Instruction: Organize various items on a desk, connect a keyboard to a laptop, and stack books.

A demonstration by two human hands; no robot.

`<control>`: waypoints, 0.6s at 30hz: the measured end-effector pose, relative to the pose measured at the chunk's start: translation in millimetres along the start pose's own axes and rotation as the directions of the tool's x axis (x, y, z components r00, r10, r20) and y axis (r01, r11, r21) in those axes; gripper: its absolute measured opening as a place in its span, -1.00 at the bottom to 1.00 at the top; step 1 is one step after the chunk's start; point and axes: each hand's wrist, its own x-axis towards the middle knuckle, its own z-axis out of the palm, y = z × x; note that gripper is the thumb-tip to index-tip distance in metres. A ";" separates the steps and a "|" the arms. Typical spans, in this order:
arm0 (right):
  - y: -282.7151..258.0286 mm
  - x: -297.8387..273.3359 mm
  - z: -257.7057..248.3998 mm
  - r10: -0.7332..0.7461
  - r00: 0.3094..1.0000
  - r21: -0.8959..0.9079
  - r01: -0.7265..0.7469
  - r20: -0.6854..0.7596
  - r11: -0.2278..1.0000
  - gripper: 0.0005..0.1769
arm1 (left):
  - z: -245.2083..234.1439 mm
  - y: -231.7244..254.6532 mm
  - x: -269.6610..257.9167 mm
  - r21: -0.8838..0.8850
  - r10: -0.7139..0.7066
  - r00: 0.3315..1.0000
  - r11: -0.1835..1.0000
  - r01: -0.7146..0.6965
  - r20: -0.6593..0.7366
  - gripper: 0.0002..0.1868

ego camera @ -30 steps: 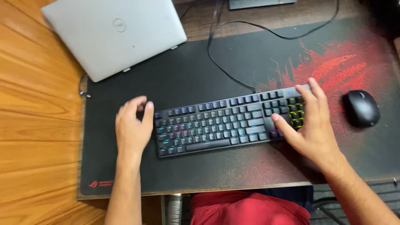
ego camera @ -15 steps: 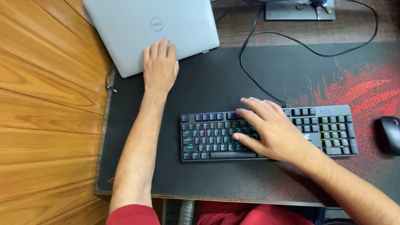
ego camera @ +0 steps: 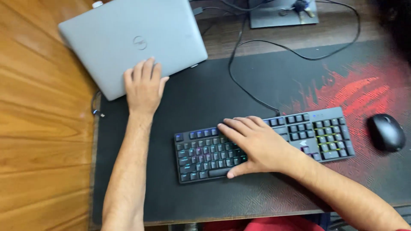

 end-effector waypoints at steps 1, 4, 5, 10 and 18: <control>0.3 0.0 -0.9 -0.038 0.999 0.003 0.038 0.020 0.999 0.25 | -0.9 0.0 -0.5 0.033 0.002 1.000 0.999 -0.002 -0.019 -0.48; 1.3 -2.8 2.4 -0.052 0.998 -0.024 0.053 0.039 0.998 0.32 | -2.8 1.9 -0.4 0.062 0.007 0.999 0.998 -0.005 -0.039 -0.49; 0.9 -3.7 4.1 -0.038 0.999 -0.029 0.039 0.032 0.999 0.32 | -1.6 2.2 -1.1 0.053 0.019 0.999 0.998 -0.016 -0.045 -0.49; 1.8 -7.8 11.1 -0.052 0.999 -0.044 0.051 -0.006 0.998 0.28 | 5.8 9.0 -7.9 -0.018 -0.103 0.994 0.995 0.103 -0.021 -0.50; 9.5 -18.2 25.0 -0.064 0.995 -0.063 0.059 -0.081 0.996 0.26 | 9.8 36.8 -13.8 -0.191 -0.202 0.979 0.962 0.196 -0.013 -0.60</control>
